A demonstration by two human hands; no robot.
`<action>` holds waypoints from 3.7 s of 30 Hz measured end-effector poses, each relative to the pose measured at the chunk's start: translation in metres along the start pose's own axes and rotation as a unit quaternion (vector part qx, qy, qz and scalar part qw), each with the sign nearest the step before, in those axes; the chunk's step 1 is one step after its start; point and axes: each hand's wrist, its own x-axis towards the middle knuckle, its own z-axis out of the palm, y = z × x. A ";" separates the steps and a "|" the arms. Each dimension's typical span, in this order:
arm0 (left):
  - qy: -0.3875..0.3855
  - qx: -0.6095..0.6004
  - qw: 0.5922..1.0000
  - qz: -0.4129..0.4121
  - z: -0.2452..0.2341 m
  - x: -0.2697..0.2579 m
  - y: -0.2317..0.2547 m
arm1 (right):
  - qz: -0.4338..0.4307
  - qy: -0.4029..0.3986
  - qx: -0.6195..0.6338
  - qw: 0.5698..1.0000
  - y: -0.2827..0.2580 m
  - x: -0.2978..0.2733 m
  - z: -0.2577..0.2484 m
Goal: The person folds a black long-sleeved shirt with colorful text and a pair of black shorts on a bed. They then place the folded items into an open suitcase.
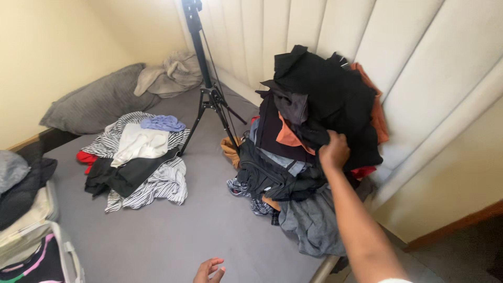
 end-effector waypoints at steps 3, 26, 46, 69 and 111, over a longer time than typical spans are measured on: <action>-0.097 0.027 0.992 -0.071 -0.003 -0.005 0.000 | -0.028 0.058 0.072 0.995 -0.015 -0.007 -0.019; -0.188 0.066 0.965 -0.172 -0.024 -0.050 -0.003 | -0.145 -0.608 0.108 0.773 -0.007 -0.250 0.088; -0.290 -0.037 0.949 -0.120 0.038 -0.008 0.013 | -0.101 -0.055 0.269 0.956 -0.052 0.027 -0.002; 0.039 -0.411 0.905 -0.103 -0.105 -0.107 0.149 | 0.174 -0.580 0.373 0.703 -0.109 -0.362 -0.052; -0.240 0.010 0.970 0.033 -0.239 -0.162 0.151 | -0.105 -0.456 0.404 0.786 -0.284 -0.364 -0.124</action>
